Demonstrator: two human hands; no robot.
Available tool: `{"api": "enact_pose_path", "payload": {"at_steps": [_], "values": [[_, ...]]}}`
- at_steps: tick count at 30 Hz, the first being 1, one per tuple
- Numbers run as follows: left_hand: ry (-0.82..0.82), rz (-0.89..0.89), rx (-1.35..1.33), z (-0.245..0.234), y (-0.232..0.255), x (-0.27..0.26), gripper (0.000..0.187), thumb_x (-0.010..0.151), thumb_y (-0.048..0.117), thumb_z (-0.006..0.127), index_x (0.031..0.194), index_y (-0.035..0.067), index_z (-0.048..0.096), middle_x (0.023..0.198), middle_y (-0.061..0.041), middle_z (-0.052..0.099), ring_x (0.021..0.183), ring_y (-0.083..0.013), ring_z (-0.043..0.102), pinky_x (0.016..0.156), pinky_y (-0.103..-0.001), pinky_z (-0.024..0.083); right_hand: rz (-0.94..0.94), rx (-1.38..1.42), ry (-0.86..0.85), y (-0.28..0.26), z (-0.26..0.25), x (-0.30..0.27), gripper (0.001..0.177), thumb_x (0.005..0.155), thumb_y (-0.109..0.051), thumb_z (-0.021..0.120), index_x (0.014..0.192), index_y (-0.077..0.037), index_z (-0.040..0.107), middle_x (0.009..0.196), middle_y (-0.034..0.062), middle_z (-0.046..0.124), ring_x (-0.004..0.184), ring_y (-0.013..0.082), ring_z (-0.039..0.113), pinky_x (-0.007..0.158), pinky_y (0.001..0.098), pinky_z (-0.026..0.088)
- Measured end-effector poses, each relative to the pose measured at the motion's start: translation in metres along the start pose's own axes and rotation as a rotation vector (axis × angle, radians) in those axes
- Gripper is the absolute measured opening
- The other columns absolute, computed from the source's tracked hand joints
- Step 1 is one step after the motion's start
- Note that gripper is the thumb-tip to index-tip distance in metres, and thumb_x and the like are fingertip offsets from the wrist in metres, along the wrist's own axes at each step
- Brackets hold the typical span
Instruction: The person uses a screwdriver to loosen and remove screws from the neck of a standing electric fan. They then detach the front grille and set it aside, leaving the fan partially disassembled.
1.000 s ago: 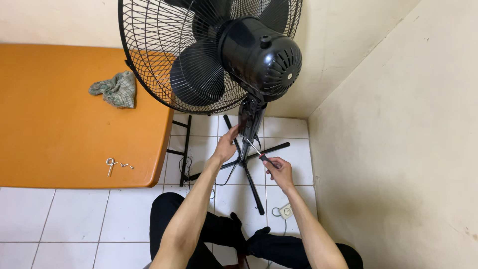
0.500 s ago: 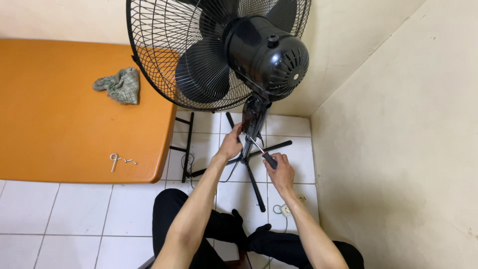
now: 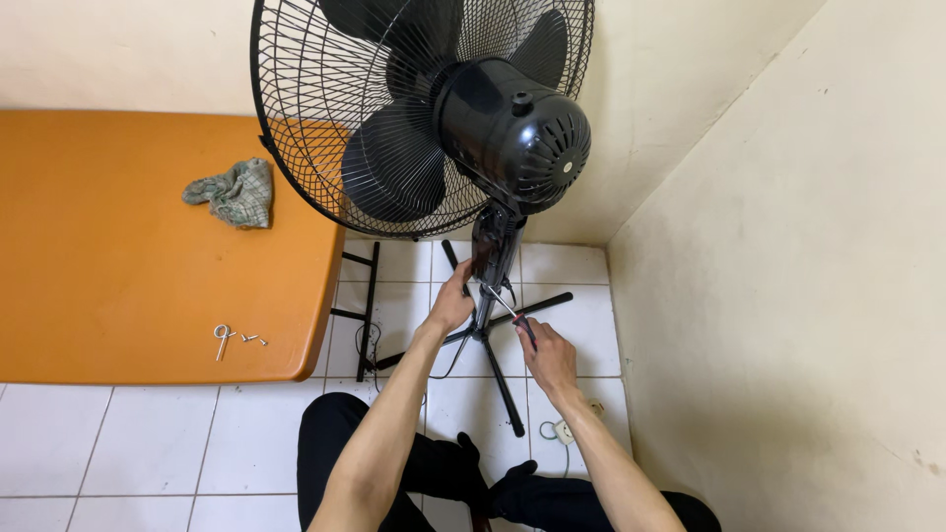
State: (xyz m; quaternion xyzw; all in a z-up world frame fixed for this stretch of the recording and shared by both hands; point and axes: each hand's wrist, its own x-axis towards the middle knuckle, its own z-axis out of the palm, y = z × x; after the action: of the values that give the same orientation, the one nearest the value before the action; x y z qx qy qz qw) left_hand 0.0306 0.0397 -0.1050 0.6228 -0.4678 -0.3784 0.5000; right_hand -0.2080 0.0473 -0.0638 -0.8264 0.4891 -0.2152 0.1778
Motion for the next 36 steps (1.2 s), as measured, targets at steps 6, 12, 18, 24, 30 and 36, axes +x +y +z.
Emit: {"api": "enact_pose_path", "payload": {"at_steps": [6,12,18,24,30,36], "values": [[0.103,-0.075,-0.006,0.013,0.003,-0.006,0.086,0.070,-0.019,0.042,0.152,0.007,0.039,0.151,-0.022,0.052,0.147,-0.0322,0.044,0.121,-0.036,0.032,0.114,0.267,-0.123,0.021,0.012,0.008,0.029,0.098,-0.032,0.066,0.112,-0.009,0.076,0.070,0.0140,0.067,0.050,0.0255,0.058,0.053,0.0379,0.048],[0.069,-0.040,-0.032,0.014,-0.003,-0.004,0.086,0.069,-0.019,0.043,0.150,0.007,0.041,0.149,-0.021,0.055,0.146,-0.0314,0.046,0.120,-0.036,0.033,0.608,0.950,-0.515,0.053,0.021,0.023,0.037,0.099,-0.035,0.064,0.105,0.000,0.074,0.070,-0.0018,0.061,0.049,0.0056,0.046,0.040,0.0256,0.027],[-0.070,-0.082,0.058,-0.007,-0.006,0.004,0.083,0.075,-0.015,0.046,0.155,0.008,0.039,0.151,-0.020,0.055,0.143,-0.0310,0.050,0.120,-0.034,0.037,-0.081,0.165,0.015,0.021,0.006,0.006,0.038,0.088,-0.036,0.077,0.112,-0.007,0.074,0.090,0.0165,0.076,0.073,0.0336,0.072,0.063,0.0421,0.056],[0.024,0.022,-0.049,-0.001,0.009,-0.001,0.089,0.070,-0.018,0.044,0.155,0.006,0.036,0.153,-0.021,0.050,0.149,-0.0312,0.042,0.121,-0.035,0.032,0.044,0.160,-0.073,-0.007,0.001,0.001,0.033,0.095,-0.032,0.068,0.122,-0.013,0.072,0.095,0.0194,0.075,0.080,0.0382,0.072,0.071,0.0454,0.056],[-0.005,-0.044,0.001,-0.002,0.025,-0.007,0.090,0.069,-0.017,0.045,0.155,0.007,0.036,0.153,-0.022,0.050,0.149,-0.0316,0.040,0.120,-0.035,0.030,0.146,0.329,-0.286,0.020,-0.001,0.017,0.034,0.099,-0.035,0.071,0.125,-0.013,0.076,0.065,0.0151,0.063,0.057,0.0173,0.051,0.053,0.0303,0.045],[-0.008,-0.031,0.048,0.000,0.029,-0.006,0.091,0.068,-0.015,0.049,0.156,0.006,0.033,0.151,-0.023,0.051,0.148,-0.0332,0.042,0.121,-0.035,0.031,0.650,1.000,-0.609,0.038,0.000,0.025,0.037,0.095,-0.036,0.066,0.123,-0.013,0.072,0.069,-0.0046,0.052,0.048,0.0054,0.041,0.036,0.0216,0.022]]}}
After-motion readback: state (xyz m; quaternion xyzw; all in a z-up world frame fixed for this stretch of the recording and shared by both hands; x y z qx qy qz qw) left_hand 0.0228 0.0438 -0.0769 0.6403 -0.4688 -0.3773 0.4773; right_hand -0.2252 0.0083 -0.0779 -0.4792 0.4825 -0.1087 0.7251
